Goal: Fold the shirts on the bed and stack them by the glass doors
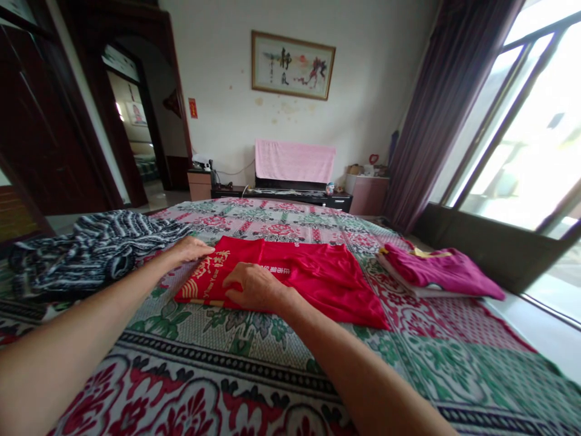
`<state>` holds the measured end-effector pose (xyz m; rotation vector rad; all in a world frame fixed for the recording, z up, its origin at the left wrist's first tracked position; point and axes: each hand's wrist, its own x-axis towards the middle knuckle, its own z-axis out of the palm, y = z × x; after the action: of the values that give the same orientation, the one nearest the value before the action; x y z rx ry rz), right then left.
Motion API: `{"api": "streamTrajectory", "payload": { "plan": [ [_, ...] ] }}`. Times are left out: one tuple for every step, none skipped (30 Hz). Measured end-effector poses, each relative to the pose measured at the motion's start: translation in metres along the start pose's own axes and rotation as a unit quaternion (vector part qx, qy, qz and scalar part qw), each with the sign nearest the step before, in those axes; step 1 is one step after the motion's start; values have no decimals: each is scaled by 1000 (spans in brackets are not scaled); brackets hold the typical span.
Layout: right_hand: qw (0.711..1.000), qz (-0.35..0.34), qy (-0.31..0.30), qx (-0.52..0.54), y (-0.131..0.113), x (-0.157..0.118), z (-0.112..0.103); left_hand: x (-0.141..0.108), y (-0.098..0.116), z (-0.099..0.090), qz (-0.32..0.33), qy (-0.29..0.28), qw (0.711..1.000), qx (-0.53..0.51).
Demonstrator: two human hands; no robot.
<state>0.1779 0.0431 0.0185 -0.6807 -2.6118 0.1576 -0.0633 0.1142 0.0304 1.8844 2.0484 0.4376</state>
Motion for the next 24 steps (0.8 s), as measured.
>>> {"api": "streamTrajectory", "payload": {
  "plan": [
    [1000,17,15,-4,4,0,0,-6,-4,-3,-15,-16,1000,-14],
    [999,38,31,-7,9,2,-1,-13,-7,-6,-33,-34,999,-24],
    [997,61,47,-11,15,5,-1,-21,-10,-10,-50,-57,997,-30],
    [994,85,60,-13,21,9,-1,-29,-12,-13,-58,-86,994,-33],
    [992,108,71,-14,28,16,-1,-36,-14,-16,-58,-113,991,-34],
    [989,127,78,-13,34,24,-1,-43,-15,-18,-52,-135,989,-33],
    [986,145,84,-10,40,35,1,-48,-17,-19,-44,-151,987,-29],
    [983,163,87,-6,45,46,3,-52,-18,-19,-37,-162,986,-21],
    [980,179,89,-2,49,59,6,-54,-19,-19,-30,-166,986,-9],
    [977,193,90,-1,53,71,10,-56,-21,-19,-24,-168,986,3],
    [975,205,89,-2,56,84,14,-57,-22,-19,-17,-171,985,13],
    [973,216,84,-5,58,95,19,-59,-23,-19,-7,-178,984,18],
    [970,233,69,-9,60,105,23,-60,-23,-20,4,-189,982,20],
    [966,255,48,-15,61,114,28,-61,-24,-22,14,-204,979,19],
    [959,281,23,-21,62,122,32,-62,-24,-23,23,-219,975,16],
    [951,307,-1,-26,62,129,35,-63,-23,-25,27,-231,972,14],
    [943,330,-21,-31,62,135,38,-64,-23,-26,29,-240,970,13],
    [936,348,-32,-36,61,140,42,-65,-22,-27,30,-245,969,14],
    [931,362,-37,-39,59,144,45,-65,-21,-27,30,-249,968,18],
    [926,374,-34,-42,58,148,48,-65,-20,-27,30,-251,967,22],
    [920,388,-28,-46,55,151,51,-65,-20,-27,31,-253,967,28],
    [913,405,-19,-51,53,153,55,-65,-20,-27,31,-256,966,33],
    [910,411,-8,-58,51,155,58,-65,-20,-26,33,-259,965,31],
    [911,406,2,-63,50,156,61,-65,-21,-26,34,-261,965,22]
  ]
}}
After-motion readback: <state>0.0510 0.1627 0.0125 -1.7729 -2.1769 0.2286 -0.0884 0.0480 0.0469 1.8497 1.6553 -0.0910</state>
